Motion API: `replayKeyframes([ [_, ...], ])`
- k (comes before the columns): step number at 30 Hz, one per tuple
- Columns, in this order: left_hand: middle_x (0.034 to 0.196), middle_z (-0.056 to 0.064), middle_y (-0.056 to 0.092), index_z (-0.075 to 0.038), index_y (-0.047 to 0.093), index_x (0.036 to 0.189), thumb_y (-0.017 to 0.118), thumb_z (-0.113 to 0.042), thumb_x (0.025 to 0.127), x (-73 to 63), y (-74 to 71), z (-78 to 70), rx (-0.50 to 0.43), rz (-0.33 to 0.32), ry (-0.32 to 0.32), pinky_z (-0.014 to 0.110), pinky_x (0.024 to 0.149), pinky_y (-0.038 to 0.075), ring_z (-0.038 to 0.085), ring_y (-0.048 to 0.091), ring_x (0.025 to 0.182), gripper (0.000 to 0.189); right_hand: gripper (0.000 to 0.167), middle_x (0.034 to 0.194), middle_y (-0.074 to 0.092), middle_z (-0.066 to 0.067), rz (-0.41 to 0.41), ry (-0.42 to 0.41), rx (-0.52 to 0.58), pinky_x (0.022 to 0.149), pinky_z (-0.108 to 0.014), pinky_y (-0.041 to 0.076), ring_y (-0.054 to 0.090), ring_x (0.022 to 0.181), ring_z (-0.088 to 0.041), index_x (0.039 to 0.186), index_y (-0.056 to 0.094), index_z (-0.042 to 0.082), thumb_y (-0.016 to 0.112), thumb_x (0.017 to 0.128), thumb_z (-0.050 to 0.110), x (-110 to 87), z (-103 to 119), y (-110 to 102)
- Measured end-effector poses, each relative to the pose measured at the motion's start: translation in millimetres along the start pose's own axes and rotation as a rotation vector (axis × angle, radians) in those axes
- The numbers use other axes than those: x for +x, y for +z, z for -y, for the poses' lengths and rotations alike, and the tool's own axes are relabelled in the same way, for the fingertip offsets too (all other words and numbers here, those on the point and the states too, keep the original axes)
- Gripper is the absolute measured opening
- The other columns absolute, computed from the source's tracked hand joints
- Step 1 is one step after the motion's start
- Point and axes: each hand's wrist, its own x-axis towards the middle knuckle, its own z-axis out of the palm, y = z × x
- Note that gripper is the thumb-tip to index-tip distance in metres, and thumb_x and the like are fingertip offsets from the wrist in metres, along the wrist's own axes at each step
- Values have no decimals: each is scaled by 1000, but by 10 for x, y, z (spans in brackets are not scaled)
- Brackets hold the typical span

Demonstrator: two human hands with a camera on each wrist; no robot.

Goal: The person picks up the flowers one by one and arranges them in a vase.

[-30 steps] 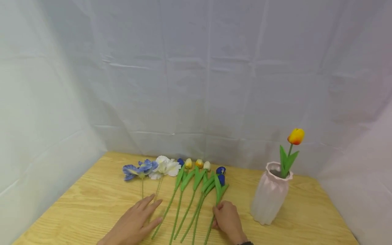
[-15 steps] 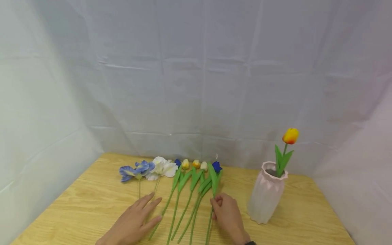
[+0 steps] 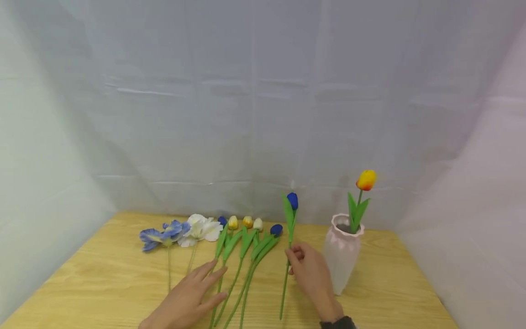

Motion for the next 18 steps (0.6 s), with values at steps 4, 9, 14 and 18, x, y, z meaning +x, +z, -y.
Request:
replayKeyframes([
  [4, 147, 17, 37, -13, 46, 143, 36, -60, 97, 68, 36, -96, 13, 12, 35, 57, 100, 37, 38, 38, 131, 66, 20, 74, 65, 1, -65, -41, -79, 42, -25, 45, 59, 56, -9, 101, 67, 3, 63, 95, 22, -32, 97, -171],
  [9, 148, 15, 37, -15, 45, 143, 34, -59, 98, 148, 78, -222, 11, 6, 82, 55, 102, 36, 35, 36, 133, 64, 14, 71, 65, 3, -164, -158, -113, 45, -23, 47, 60, 58, -10, 96, 69, 4, 65, 93, 18, -52, 214, -389],
  [14, 147, 13, 38, -16, 46, 143, 36, -56, 99, 257, 151, -345, 12, -1, 124, 55, 100, 38, 33, 37, 132, 60, 19, 77, 68, -1, -233, -202, -114, 48, -23, 50, 63, 60, -13, 101, 70, 5, 64, 94, 22, -59, 286, -603],
  [18, 145, 13, 41, -17, 46, 143, 41, -51, 100, 323, 196, -420, 16, -33, 173, 52, 100, 39, 32, 40, 130, 55, 24, 81, 69, -3, -276, -178, -98, 50, -23, 52, 65, 64, -14, 103, 69, 8, 63, 94, 29, -75, 290, -743],
])
